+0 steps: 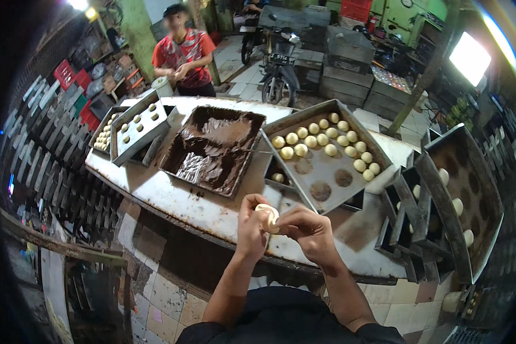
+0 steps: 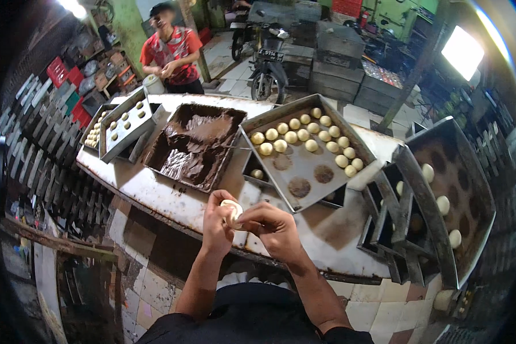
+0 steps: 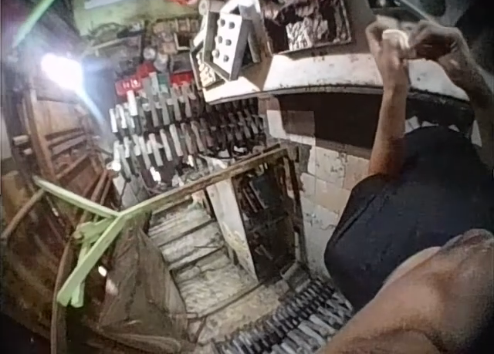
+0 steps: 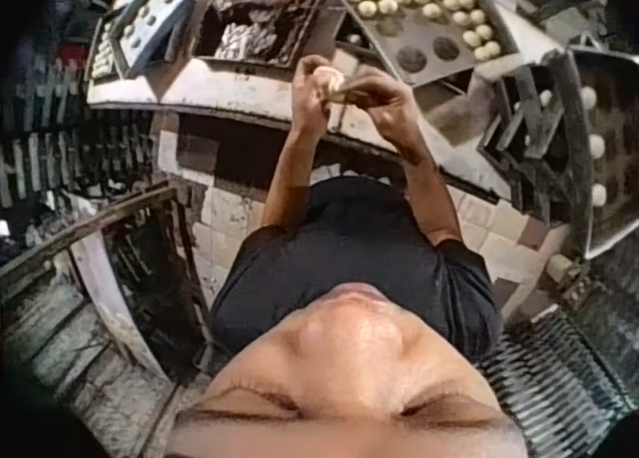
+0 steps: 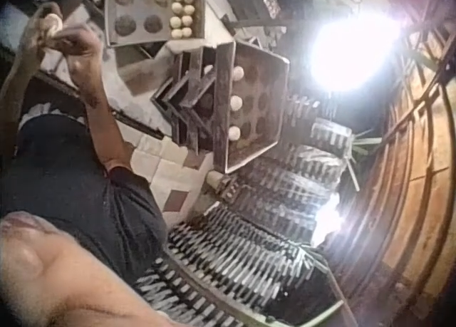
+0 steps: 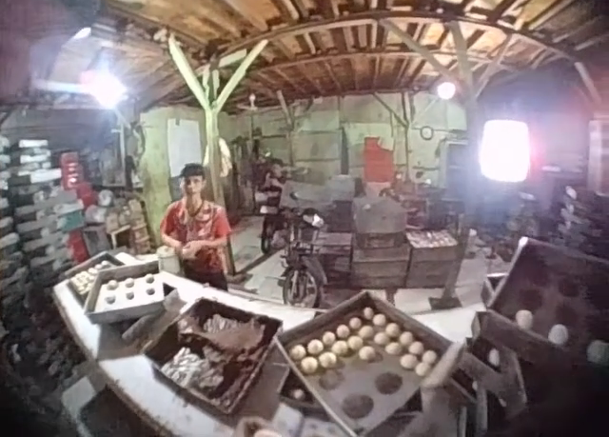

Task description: Fill dough balls with chocolate paste and place them onto baking trays.

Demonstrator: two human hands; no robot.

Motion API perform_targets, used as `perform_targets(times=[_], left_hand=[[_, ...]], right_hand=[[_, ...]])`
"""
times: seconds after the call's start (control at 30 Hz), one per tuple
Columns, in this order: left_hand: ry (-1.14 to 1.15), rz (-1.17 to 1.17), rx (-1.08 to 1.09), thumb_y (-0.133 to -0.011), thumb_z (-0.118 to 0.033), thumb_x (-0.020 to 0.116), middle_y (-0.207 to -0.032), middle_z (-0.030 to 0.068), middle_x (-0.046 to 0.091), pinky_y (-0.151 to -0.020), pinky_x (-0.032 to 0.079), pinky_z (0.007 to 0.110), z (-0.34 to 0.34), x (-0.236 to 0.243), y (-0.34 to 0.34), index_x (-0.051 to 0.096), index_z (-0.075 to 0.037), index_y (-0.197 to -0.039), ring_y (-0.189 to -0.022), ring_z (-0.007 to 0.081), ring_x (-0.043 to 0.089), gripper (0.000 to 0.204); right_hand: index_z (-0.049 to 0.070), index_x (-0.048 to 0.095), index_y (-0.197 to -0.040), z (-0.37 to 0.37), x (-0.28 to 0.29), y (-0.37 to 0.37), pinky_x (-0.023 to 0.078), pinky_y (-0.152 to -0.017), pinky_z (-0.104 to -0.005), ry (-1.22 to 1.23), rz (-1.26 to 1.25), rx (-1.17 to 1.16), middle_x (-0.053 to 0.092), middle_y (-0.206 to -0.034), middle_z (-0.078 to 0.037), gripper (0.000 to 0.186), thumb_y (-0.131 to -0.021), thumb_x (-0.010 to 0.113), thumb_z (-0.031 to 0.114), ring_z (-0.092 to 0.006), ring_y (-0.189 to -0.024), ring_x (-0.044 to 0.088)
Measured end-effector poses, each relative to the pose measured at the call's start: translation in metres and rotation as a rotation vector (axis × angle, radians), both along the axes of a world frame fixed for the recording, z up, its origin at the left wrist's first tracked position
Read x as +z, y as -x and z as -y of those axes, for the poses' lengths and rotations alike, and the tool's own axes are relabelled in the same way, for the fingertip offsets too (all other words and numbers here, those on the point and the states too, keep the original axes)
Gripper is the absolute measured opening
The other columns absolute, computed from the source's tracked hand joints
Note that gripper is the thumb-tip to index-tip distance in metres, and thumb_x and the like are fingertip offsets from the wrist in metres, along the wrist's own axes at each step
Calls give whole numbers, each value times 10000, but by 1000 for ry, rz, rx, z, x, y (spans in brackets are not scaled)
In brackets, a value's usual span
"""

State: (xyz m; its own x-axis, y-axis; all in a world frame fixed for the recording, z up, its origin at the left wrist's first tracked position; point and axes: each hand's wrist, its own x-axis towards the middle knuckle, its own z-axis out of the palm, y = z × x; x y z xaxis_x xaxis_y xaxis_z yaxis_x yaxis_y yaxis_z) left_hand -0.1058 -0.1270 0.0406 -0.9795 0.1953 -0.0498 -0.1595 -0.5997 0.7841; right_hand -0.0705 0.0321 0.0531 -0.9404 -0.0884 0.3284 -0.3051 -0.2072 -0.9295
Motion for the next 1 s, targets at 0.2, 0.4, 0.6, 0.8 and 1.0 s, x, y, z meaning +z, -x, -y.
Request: perform_targets(times=[0.2, 0.4, 0.6, 0.8, 1.0], left_hand=[[553, -553, -117, -958, -137, 754, -1174, 55, 635, -917, 503, 314, -54, 37, -30, 641, -39, -1233, -1036, 121, 616, 314], [556, -200, -111, -1108, -199, 506, -1048, 78, 756, -935, 525, 280, -41, 46, -19, 746, 26, -1100, -991, 151, 688, 329], [798, -766, 10, -1082, -135, 536, -1237, 174, 712, -912, 555, 349, -1, 49, -20, 604, 13, -1360, -1073, 260, 707, 322], [784, -477, -51, -1090, -183, 512, -1014, 192, 744, -804, 560, 371, 79, 9, 47, 694, 24, -1187, -898, 287, 728, 292], [701, -479, -545, -1126, -272, 431, -928, 182, 691, -786, 520, 364, 95, 19, 80, 588, 32, -1176, -852, 285, 682, 346]], right_hand=[[-1, 723, -1123, -65, -1, -26, 536, -685, -238, 229, 166, -214, 644, -1036, -45, 272, -863, 779, -59, -88, -781, 641], [-41, 742, -1065, -37, 30, -34, 553, -719, -243, -77, 79, -261, 660, -1101, -79, 174, -892, 744, -62, -117, -841, 673], [-41, 692, -1091, -7, 29, -4, 554, -636, -266, 98, 123, -162, 703, -938, -80, 211, -894, 701, -116, -119, -753, 663], [-44, 757, -1077, 79, 19, 34, 580, -738, -262, -246, 108, -242, 707, -1046, -100, 215, -874, 729, -108, -143, -910, 695], [-13, 785, -1048, 82, 4, 45, 506, -746, -226, -267, 287, -442, 592, -983, -34, 219, -842, 775, -86, -103, -888, 607]])
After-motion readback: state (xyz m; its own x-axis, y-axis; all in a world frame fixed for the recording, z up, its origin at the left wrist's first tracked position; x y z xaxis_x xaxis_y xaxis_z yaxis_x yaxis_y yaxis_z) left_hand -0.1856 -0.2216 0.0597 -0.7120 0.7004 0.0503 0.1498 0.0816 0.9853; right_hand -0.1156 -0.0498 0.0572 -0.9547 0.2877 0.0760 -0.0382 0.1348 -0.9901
